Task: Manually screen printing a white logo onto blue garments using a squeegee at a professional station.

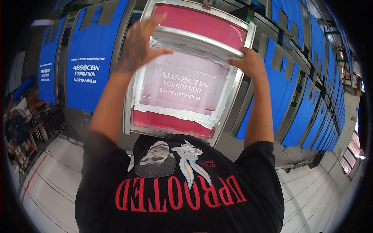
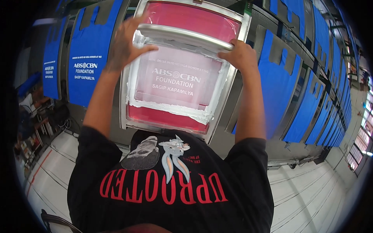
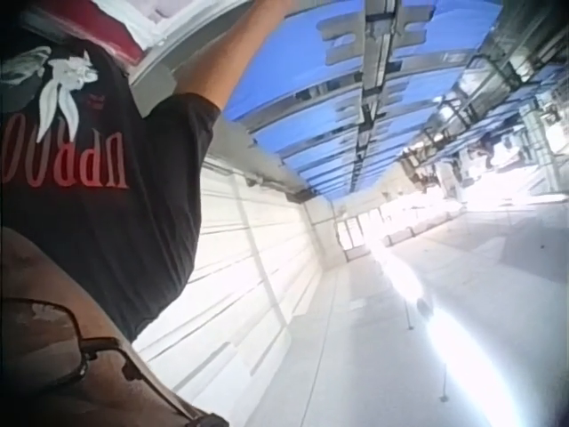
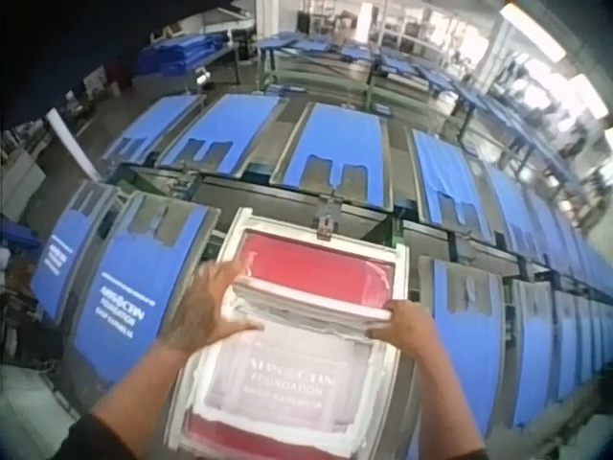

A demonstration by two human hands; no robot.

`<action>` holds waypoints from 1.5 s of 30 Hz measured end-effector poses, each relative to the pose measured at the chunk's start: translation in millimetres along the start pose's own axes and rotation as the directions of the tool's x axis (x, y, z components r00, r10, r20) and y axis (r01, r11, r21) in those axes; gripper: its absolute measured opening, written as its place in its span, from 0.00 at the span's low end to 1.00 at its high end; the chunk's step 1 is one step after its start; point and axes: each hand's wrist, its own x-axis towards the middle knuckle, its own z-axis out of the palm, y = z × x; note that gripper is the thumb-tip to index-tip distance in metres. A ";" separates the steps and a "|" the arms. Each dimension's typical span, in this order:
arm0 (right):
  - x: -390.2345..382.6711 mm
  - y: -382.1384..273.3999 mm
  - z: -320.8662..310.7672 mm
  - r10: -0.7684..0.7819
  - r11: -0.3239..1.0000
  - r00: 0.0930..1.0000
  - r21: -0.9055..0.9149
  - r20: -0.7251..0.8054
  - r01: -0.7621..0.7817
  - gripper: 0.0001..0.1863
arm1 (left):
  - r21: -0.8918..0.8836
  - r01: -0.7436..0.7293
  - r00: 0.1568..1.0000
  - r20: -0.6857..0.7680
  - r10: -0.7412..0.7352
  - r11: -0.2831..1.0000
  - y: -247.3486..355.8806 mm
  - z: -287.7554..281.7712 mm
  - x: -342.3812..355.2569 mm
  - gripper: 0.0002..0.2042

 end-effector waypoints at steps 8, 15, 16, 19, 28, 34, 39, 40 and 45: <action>21.0 -47.4 22.2 -0.469 0.882 0.878 -0.111 -0.099 0.458 0.23 | -0.038 0.798 0.061 0.998 -0.017 0.601 107.8 19.4 -309.7 0.27; 50.1 -52.5 20.2 -0.438 0.888 0.895 -0.116 0.082 0.445 0.23 | -0.265 0.935 0.333 0.885 -0.326 0.236 149.3 47.3 -364.2 0.20; 50.6 -52.4 20.8 -0.440 0.886 0.895 -0.124 0.075 0.446 0.23 | -0.296 0.908 0.389 0.860 -0.329 0.298 147.2 47.0 -361.7 0.19; 51.2 -55.1 18.2 -0.453 0.882 0.890 -0.124 0.046 0.455 0.23 | -0.372 0.874 0.461 0.839 -0.289 0.314 146.4 32.9 -358.4 0.20; -28.0 -63.4 41.1 -0.443 0.881 0.896 -0.202 -0.029 0.429 0.19 | -0.425 0.868 0.487 0.832 -0.268 0.257 159.0 -2.2 -332.5 0.18; -185.9 -89.7 128.1 -0.339 0.904 0.937 -0.248 0.084 0.349 0.19 | -0.361 0.896 0.432 0.845 -0.316 0.258 153.0 13.3 -343.1 0.17; -223.6 -81.5 152.5 -0.438 0.889 0.896 -0.184 -0.073 0.420 0.13 | -0.371 0.773 0.574 0.754 -0.319 0.515 147.6 40.5 -353.5 0.17; -216.4 -82.5 143.0 -0.405 0.903 0.913 -0.175 -0.041 0.393 0.13 | -0.367 0.771 0.574 0.754 -0.319 0.520 148.1 42.5 -353.4 0.17; -188.0 -78.2 122.7 -0.340 0.939 0.931 -0.109 -0.135 0.327 0.12 | -0.357 0.763 0.601 0.699 -0.388 0.540 154.3 44.8 -349.7 0.17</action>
